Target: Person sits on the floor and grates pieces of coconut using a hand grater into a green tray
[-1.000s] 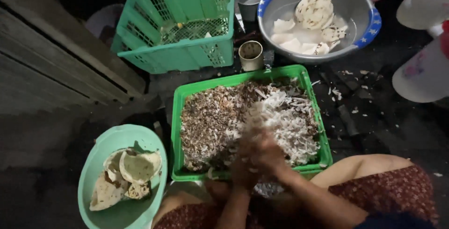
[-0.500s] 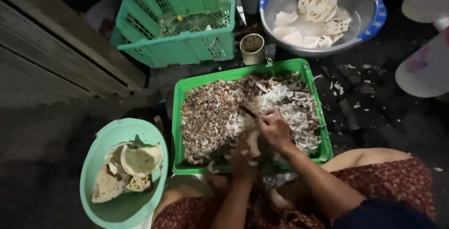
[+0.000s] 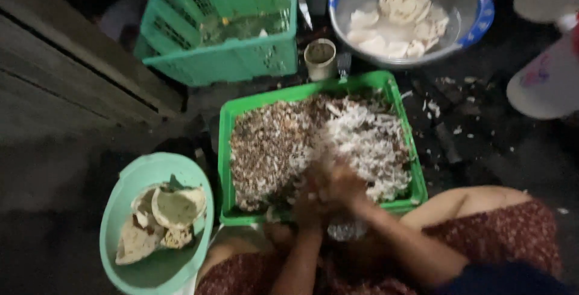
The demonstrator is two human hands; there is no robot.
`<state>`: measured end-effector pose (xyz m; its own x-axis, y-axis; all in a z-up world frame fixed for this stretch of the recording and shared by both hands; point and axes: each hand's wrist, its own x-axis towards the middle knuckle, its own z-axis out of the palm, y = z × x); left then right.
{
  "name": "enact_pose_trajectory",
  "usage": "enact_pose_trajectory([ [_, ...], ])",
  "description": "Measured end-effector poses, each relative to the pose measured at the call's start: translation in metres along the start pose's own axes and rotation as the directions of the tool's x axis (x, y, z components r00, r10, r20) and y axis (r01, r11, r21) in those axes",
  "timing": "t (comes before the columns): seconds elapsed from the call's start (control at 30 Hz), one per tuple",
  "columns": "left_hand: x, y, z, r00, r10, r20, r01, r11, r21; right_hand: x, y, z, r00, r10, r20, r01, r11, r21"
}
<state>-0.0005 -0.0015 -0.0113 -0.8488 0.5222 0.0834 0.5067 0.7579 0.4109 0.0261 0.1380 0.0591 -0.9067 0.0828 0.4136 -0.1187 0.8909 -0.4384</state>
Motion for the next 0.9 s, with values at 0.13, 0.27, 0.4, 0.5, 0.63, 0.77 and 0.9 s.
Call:
enact_pose_trajectory([
  [0.13, 0.000, 0.026, -0.035, 0.970, 0.106, -0.217, -0.182, 0.912, -0.368, 0.019, 0.032, 0.002, 0.876, 0.478, 0.063, -0.482, 0.874, 0.058],
  [0.27, -0.004, -0.018, 0.020, 0.999, 0.033, 0.042, -0.028, 0.992, -0.125, 0.000, -0.021, -0.039, 0.978, 0.018, 0.208, -0.052, 0.986, 0.156],
  [0.4, 0.005, 0.022, -0.024, 0.735, -0.503, 0.455, 0.452, -0.137, -0.881, 0.016, 0.035, 0.007, 0.934, 0.322, -0.152, -0.339, 0.935, -0.101],
  [0.5, 0.009, 0.000, -0.007, 0.999, -0.041, -0.002, 0.031, 0.786, -0.618, 0.033, 0.000, -0.053, 0.814, 0.580, 0.031, -0.579, 0.815, -0.027],
  [0.63, -0.005, 0.005, -0.005, 0.988, -0.107, 0.112, 0.138, 0.937, -0.320, 0.004, 0.003, -0.013, 0.870, 0.452, 0.197, -0.462, 0.887, 0.009],
  [0.77, 0.006, 0.046, -0.069, 0.992, -0.123, -0.005, 0.114, 0.930, -0.349, 0.007, 0.070, 0.037, 0.877, 0.481, -0.005, -0.479, 0.872, -0.098],
  [0.9, -0.004, 0.001, 0.003, 0.976, -0.201, 0.081, 0.214, 0.952, -0.219, 0.003, -0.020, -0.002, 0.815, 0.519, 0.256, -0.541, 0.841, 0.019],
])
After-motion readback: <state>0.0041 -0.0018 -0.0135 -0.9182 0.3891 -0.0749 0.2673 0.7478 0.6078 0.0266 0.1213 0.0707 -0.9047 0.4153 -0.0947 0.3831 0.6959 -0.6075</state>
